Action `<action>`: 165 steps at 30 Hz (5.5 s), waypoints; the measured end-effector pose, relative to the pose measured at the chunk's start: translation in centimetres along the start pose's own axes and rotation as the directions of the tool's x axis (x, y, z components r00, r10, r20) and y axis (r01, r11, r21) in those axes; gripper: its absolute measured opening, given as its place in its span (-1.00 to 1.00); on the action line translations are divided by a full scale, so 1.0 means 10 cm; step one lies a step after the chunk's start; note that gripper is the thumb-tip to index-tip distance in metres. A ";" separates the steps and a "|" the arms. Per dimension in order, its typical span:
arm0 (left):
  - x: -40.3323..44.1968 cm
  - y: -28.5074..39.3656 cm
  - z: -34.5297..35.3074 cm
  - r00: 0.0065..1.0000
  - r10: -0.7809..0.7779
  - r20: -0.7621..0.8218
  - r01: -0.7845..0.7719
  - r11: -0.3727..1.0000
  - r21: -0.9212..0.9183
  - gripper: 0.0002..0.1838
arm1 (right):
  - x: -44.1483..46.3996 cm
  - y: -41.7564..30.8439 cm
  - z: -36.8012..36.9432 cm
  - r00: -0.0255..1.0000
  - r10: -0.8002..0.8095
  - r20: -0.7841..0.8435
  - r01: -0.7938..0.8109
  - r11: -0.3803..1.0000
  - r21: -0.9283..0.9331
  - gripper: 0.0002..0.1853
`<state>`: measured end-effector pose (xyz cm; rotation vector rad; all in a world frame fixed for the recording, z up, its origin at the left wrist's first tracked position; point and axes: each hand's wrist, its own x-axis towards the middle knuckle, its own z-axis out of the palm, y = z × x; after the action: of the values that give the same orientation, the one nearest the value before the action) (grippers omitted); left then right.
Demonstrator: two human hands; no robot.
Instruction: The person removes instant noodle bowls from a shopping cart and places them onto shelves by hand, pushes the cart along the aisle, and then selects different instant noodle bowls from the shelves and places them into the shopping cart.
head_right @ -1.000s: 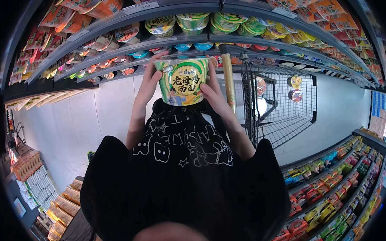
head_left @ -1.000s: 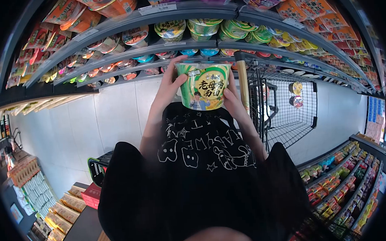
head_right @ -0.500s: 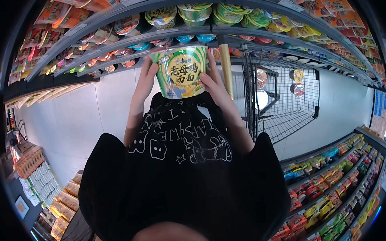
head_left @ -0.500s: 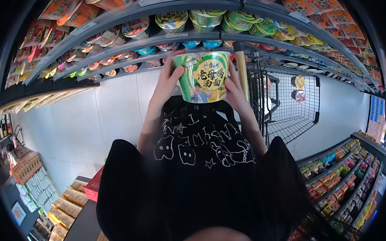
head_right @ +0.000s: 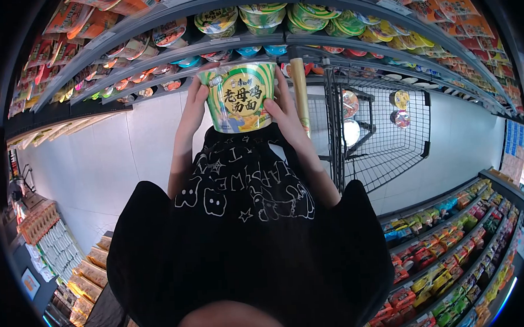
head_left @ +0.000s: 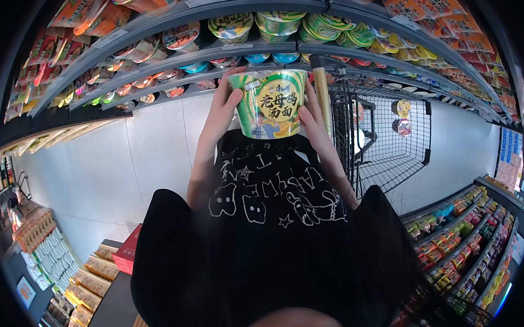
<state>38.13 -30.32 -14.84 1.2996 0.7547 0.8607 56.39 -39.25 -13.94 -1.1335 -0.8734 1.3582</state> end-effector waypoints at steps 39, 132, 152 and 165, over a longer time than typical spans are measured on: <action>-0.06 -0.17 0.11 0.989 -0.145 -0.038 0.071 0.678 -0.731 -0.26 | 0.12 -0.05 -0.14 0.966 -0.172 0.193 0.204 0.966 -0.162 -0.21; 0.38 0.11 1.77 0.784 0.300 0.544 -0.515 0.803 0.300 -0.36 | -1.13 -0.32 -1.78 0.831 0.204 -0.518 0.051 0.899 0.435 -0.57; 0.38 -0.24 1.98 0.808 -0.108 0.579 -0.482 0.444 0.755 -0.68 | -0.50 2.59 -4.93 0.057 0.246 -0.968 0.132 0.959 0.251 -0.73; 0.43 -0.12 2.08 0.847 -0.158 0.508 -0.368 0.515 0.774 -0.73 | -1.64 3.77 -4.37 0.106 0.148 -0.983 -0.855 0.519 -0.014 -0.53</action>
<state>58.36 -36.89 -13.44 2.3951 0.6531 0.1006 86.62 -64.45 -59.26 -2.6542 0.1506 0.5792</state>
